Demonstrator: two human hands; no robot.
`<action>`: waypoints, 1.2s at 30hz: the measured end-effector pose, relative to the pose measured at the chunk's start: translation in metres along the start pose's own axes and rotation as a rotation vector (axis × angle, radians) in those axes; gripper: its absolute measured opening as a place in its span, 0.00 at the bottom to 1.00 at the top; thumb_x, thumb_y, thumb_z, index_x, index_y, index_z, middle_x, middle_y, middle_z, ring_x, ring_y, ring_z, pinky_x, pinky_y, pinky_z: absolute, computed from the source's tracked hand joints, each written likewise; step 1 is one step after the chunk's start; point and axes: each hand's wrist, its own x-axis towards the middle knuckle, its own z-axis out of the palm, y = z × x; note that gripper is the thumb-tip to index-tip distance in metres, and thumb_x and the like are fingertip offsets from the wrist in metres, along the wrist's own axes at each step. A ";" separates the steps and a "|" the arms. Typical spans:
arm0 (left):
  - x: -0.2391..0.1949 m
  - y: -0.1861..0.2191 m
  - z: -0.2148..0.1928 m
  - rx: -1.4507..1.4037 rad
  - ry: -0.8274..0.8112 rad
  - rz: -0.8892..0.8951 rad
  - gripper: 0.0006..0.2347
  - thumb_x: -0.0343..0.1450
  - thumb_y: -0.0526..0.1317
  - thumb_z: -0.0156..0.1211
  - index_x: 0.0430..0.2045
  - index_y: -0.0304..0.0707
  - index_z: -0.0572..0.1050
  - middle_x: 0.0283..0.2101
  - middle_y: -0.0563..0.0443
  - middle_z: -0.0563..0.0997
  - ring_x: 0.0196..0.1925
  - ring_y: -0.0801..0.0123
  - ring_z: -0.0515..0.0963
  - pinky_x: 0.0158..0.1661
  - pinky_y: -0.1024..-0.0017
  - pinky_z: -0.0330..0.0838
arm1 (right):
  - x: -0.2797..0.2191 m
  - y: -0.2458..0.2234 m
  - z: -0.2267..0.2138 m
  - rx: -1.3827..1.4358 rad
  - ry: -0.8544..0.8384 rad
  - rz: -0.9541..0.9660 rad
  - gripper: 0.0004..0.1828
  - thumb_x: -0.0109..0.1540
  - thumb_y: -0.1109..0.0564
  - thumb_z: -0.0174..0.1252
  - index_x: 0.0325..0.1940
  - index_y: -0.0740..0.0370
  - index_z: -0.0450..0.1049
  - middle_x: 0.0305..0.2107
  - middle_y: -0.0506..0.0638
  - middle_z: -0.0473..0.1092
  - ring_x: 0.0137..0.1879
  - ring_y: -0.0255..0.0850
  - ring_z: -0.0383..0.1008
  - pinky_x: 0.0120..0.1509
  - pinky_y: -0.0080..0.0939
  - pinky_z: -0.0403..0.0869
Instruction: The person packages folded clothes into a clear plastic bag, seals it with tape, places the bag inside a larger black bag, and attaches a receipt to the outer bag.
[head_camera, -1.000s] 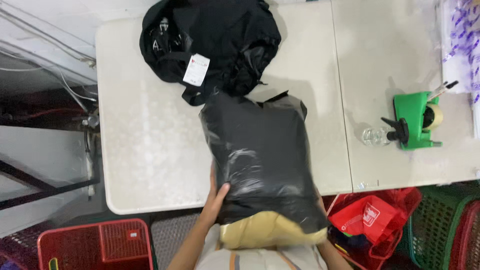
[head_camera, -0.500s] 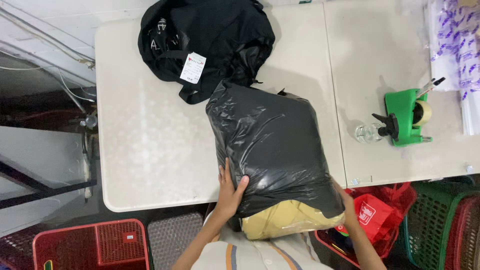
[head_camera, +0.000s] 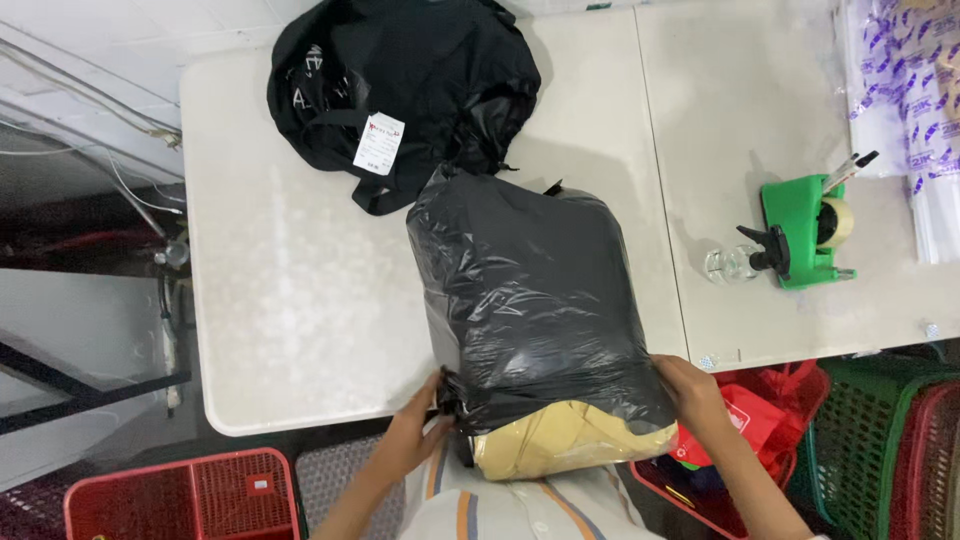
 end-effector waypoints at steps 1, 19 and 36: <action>0.004 -0.019 0.010 0.174 0.065 0.037 0.25 0.68 0.35 0.48 0.60 0.38 0.51 0.59 0.40 0.60 0.55 0.50 0.64 0.49 0.56 0.62 | 0.001 0.002 0.000 -0.028 -0.018 -0.017 0.12 0.58 0.63 0.49 0.46 0.60 0.70 0.40 0.53 0.72 0.44 0.44 0.75 0.46 0.39 0.71; -0.024 0.005 0.014 0.386 0.285 0.037 0.14 0.65 0.30 0.48 0.44 0.37 0.69 0.36 0.43 0.77 0.37 0.54 0.77 0.36 0.63 0.70 | -0.004 0.031 0.045 0.018 -0.197 0.051 0.19 0.49 0.62 0.53 0.45 0.54 0.71 0.32 0.50 0.73 0.36 0.46 0.76 0.36 0.41 0.71; 0.133 0.119 -0.019 0.002 0.254 0.086 0.42 0.62 0.58 0.53 0.64 0.38 0.38 0.69 0.41 0.38 0.71 0.56 0.38 0.65 0.60 0.36 | -0.018 0.061 0.047 0.112 -0.155 -0.023 0.15 0.43 0.71 0.45 0.30 0.58 0.68 0.26 0.47 0.71 0.36 0.37 0.74 0.41 0.32 0.69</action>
